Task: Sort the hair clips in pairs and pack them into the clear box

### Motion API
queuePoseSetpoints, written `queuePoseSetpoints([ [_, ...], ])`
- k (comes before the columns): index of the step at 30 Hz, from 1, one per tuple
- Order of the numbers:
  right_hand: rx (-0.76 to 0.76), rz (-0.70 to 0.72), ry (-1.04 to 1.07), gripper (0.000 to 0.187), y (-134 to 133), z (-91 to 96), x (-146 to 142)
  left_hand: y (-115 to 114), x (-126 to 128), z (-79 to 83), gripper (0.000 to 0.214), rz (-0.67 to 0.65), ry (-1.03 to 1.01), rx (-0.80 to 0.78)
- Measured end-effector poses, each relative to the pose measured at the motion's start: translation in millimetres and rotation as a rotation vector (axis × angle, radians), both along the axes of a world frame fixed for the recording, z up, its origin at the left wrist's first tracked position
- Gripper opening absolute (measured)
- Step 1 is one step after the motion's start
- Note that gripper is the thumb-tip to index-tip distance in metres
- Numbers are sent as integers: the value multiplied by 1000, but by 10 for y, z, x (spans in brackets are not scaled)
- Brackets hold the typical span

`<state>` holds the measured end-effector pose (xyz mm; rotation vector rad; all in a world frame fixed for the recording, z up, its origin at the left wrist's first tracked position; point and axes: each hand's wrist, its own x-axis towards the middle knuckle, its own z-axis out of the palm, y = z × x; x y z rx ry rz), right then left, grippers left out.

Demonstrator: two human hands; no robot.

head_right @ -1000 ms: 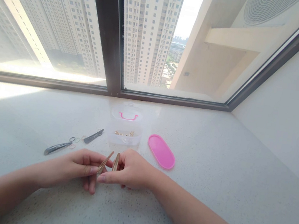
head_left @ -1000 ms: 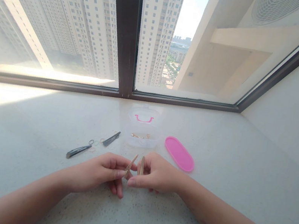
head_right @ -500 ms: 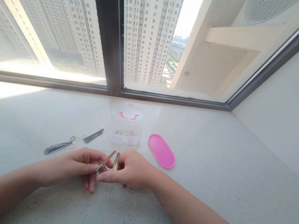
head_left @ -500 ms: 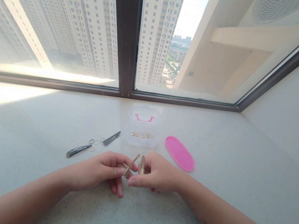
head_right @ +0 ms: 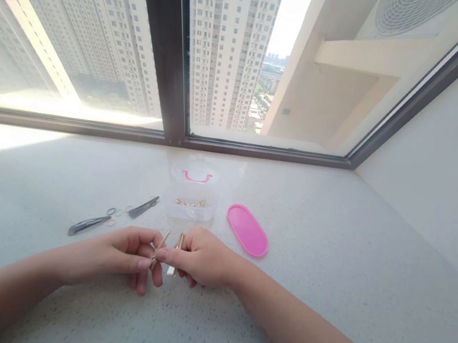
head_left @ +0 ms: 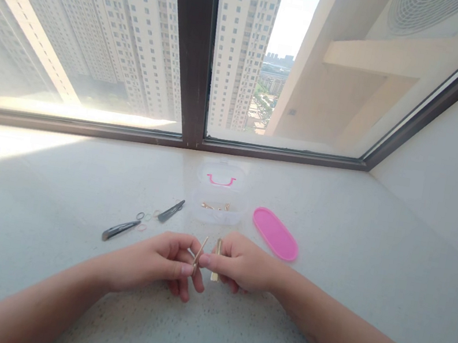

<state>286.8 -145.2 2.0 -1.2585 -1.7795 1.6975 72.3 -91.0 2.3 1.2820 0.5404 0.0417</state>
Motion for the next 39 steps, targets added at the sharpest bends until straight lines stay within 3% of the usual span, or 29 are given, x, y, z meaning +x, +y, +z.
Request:
queuePoseSetpoints([
  [6, -74, -81, -43, 42, -5, 10, -26, -7, -14, -9, 13, -3, 7, -2],
  [17, -50, -120, 61, 40, 3, -37, -39, -18, -7, 32, 15, 8, 30, 25],
  [22, 4, -36, 106, 47, 13, -54, -15, -21, 7, 61, 13, 19, 35, 53],
  [30, -103, 32, 160, 23, 49, -100, 72, -5, 18, 63, 13, 44, 33, 112],
  [39, -211, -9, 262, 18, 74, -138, 76, 15, 31, 32, 13, 98, 56, 99],
])
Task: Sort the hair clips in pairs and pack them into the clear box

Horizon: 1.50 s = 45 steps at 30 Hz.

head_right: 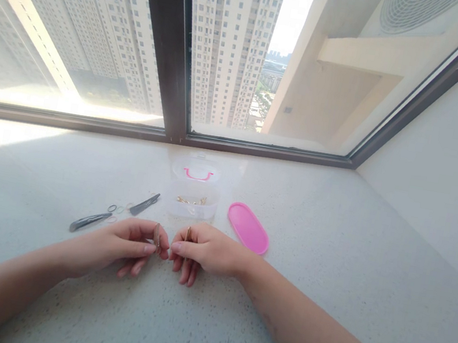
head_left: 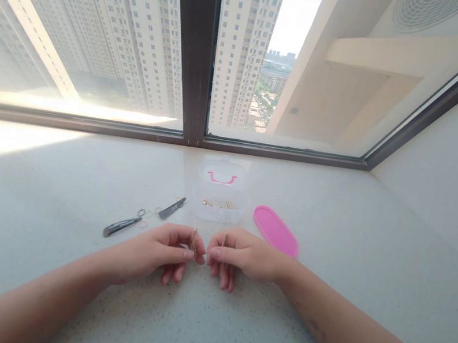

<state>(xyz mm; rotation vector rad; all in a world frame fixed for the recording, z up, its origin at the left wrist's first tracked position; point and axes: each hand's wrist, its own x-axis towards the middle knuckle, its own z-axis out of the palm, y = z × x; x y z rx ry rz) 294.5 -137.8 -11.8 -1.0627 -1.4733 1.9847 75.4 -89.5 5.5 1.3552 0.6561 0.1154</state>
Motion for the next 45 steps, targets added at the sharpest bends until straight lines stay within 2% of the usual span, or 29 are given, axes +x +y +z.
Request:
queuePoseSetpoints([
  [6, -43, -16, -26, 17, 19, 23, -5, 0, 19, -4, 20, 50, -12, -69],
  [9, 0, -6, -64, 20, 15, 41, 10, 0, 21, -7, 23, 71, -9, -82],
  [13, 116, 15, -61, 28, 6, 57, 21, 3, 5, -33, 28, 78, -7, -83],
  [19, 155, 16, 76, 51, -2, 28, -4, 4, -4, -53, 36, 86, -4, -108],
  [24, 90, 38, 124, 57, -16, 14, -3, -1, -5, -59, 39, 96, 0, -111],
  [31, 36, -14, 151, 43, -12, 20, 10, 19, -25, -63, 33, 46, 30, -48],
  [45, 82, -32, 10, 12, -19, 68, 30, 17, -29, -52, 17, -12, 30, 14],
])
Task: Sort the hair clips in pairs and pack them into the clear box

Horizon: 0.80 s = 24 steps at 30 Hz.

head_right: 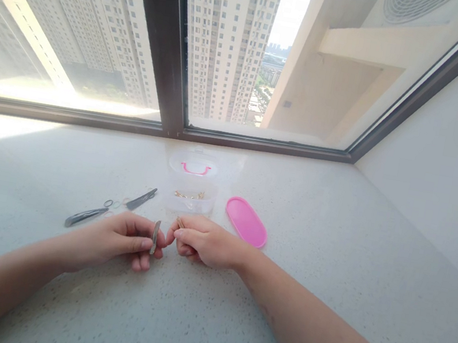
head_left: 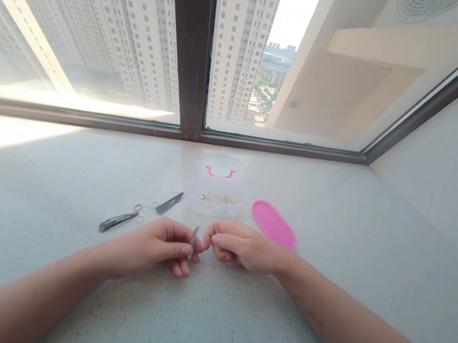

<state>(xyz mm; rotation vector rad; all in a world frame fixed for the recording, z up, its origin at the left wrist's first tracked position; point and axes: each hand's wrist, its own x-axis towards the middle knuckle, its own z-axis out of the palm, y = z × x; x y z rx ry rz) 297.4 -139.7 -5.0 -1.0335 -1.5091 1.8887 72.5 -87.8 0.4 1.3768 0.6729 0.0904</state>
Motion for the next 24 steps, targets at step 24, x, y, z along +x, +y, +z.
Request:
queuePoseSetpoints([
  [24, -60, 35, 0, 23, -2, -20, 4, -24, 20, 29, 15, 39, 37, 5],
])
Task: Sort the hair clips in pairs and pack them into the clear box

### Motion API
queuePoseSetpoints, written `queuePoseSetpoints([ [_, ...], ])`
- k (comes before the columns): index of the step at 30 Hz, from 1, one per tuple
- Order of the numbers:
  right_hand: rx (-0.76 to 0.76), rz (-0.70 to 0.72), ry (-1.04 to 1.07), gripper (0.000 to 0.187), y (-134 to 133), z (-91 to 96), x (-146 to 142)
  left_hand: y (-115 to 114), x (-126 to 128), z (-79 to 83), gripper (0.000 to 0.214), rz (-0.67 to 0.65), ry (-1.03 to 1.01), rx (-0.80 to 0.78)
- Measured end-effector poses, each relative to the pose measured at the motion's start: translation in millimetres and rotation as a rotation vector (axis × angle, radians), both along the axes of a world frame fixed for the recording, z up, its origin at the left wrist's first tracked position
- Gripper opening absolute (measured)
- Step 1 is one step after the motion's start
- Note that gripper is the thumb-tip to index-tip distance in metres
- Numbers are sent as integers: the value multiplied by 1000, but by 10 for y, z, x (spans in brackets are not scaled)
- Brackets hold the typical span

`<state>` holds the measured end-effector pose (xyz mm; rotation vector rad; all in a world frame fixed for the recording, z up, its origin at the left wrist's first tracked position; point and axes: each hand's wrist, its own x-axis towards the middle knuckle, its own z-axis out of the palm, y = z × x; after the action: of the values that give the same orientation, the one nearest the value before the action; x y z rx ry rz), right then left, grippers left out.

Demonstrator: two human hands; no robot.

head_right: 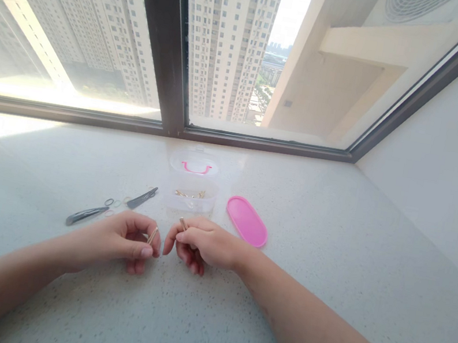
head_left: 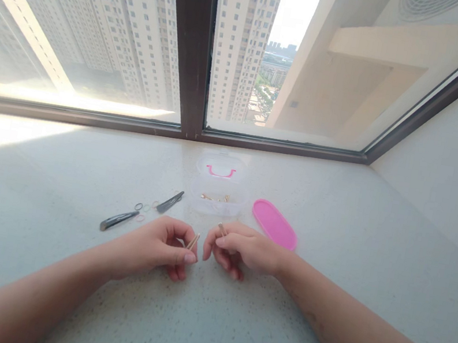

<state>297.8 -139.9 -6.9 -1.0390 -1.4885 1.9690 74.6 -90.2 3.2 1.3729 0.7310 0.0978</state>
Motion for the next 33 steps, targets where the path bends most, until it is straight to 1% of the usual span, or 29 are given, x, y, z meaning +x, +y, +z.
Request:
queuePoseSetpoints([
  [2, 25, 29, 28, 29, 4, -35, 9, 5, 5, 4, 13, -3, -23, -9],
  [5, 124, 69, 29, 38, 12, -39, 24, 8, 18, 15, 10, 6, -53, -26],
  [9, 221, 101, -13, 42, 13, 34, 18, 5, 27, 18, 10, 30, -59, -50],
  [12, 261, 124, -61, 41, 7, 83, -4, -2, 17, 18, 13, 23, -54, -42],
  [14, 255, 118, -102, 39, 4, 97, -18, -11, 8, 22, 15, 13, -40, -31],
  [16, 210, 107, -98, 34, 3, 99, -24, -18, 1, 25, 16, 13, -25, -36],
  [20, 101, 139, -36, 11, 13, 89, -16, -15, -7, 12, 15, 29, -38, -72],
  [22, 82, 160, -31, 5, 16, 85, -6, -10, -5, 8, 15, 28, -47, -74],
  [27, 26, 144, -86, 8, 9, 81, 11, -17, 9, 51, 15, 28, -27, -62],
  [33, 149, 220, -95, 21, 7, 57, 29, -21, 11, 64, 18, -3, -53, -49],
])
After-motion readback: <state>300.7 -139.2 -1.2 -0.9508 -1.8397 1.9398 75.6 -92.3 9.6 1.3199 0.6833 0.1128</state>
